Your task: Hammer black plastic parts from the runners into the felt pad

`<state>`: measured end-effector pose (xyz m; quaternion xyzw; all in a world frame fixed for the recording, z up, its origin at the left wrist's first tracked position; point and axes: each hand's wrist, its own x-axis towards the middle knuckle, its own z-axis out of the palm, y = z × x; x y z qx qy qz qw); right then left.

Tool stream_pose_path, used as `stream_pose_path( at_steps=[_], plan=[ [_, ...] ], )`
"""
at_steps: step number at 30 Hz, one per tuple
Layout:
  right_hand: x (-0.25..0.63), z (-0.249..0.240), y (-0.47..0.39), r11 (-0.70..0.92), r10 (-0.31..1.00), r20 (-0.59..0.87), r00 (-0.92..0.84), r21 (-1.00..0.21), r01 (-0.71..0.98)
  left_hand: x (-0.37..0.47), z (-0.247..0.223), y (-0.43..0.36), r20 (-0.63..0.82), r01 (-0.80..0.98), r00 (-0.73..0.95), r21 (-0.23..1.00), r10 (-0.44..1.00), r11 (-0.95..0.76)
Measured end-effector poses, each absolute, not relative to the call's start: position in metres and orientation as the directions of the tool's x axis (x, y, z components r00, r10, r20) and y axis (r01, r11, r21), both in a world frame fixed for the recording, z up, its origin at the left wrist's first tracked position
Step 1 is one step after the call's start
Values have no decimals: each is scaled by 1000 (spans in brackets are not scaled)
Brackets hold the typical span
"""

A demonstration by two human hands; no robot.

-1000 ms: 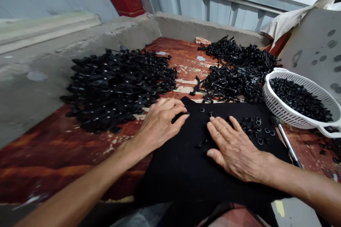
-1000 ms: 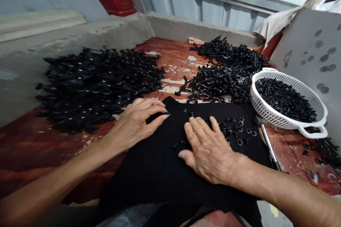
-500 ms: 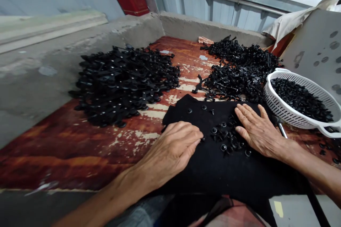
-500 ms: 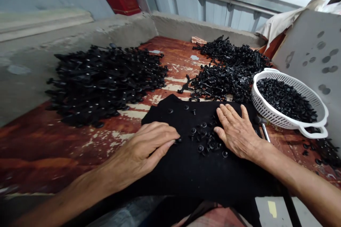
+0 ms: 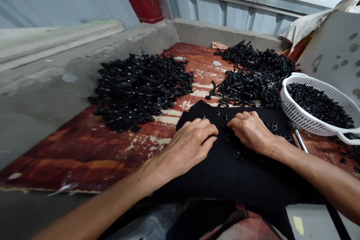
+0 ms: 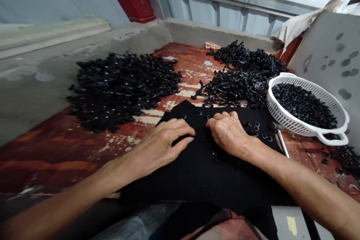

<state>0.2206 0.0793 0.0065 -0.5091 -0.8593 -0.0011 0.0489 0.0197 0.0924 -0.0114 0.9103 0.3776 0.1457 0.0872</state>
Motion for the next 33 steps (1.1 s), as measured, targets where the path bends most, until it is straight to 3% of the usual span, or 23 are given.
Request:
stream_pose_path(
  at_steps=[5, 11, 22, 27, 33],
  plan=[
    [217, 7, 78, 457, 889, 82, -451, -76, 886, 23, -12, 113, 231, 726, 606, 229, 761, -648],
    [222, 12, 82, 402, 914, 95, -394, -87, 912, 27, -17, 120, 323, 676, 579, 323, 749, -662],
    [209, 14, 122, 293, 947, -94, -306, -135, 947, 25, -20, 86, 469, 592, 639, 206, 609, -779],
    [220, 19, 113, 298, 953, -9, -302, -137, 945, 38, -22, 81, 447, 535, 713, 153, 541, -831],
    [241, 21, 78, 397, 917, -8, -400, -85, 914, 32, -18, 92, 422, 604, 700, 81, 576, -793]
  ],
)
